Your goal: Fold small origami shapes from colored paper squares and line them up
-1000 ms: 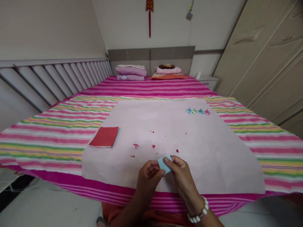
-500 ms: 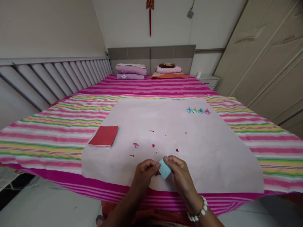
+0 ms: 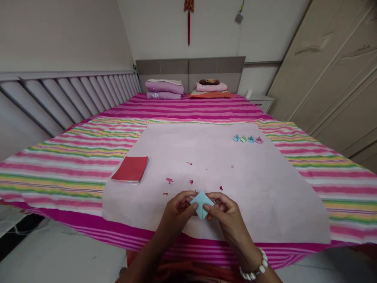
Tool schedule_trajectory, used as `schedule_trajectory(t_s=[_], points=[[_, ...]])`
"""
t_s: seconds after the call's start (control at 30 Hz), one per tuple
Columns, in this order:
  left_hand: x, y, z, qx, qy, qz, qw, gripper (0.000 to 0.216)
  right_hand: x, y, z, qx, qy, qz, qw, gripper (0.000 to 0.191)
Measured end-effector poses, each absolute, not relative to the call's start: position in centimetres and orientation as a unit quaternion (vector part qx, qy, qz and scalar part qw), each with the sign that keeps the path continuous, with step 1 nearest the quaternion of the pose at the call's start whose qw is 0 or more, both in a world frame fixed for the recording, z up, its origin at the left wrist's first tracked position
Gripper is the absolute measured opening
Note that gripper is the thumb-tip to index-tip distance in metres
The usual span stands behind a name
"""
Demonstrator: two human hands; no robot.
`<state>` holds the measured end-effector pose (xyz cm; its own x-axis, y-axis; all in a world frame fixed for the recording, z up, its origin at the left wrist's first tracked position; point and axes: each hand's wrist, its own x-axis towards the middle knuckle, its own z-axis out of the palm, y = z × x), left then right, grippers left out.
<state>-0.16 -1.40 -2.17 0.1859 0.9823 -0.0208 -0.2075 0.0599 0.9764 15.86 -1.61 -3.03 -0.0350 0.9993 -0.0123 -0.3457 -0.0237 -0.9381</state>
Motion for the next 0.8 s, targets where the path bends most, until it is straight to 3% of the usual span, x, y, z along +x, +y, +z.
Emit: schedule_trajectory(t_s=[0.33,0.53,0.8], points=[[-0.6,-1.3,-1.1,0.478,0.410,0.449,0.634,0.013,15.9,-1.9,-2.8,-0.373,-0.422,0.634,0.529,0.014],[-1.1,-1.2,-0.7,0.489,0.407,0.437,0.636,0.010,16.2,-1.8,-2.9,-0.329,-0.442,0.618,0.561,0.005],[-1.0,-1.4,-0.9,0.484,0.452,0.440,0.606,0.013,16.2,-2.3,-2.2,-0.325,-0.514,0.582,0.540,0.004]])
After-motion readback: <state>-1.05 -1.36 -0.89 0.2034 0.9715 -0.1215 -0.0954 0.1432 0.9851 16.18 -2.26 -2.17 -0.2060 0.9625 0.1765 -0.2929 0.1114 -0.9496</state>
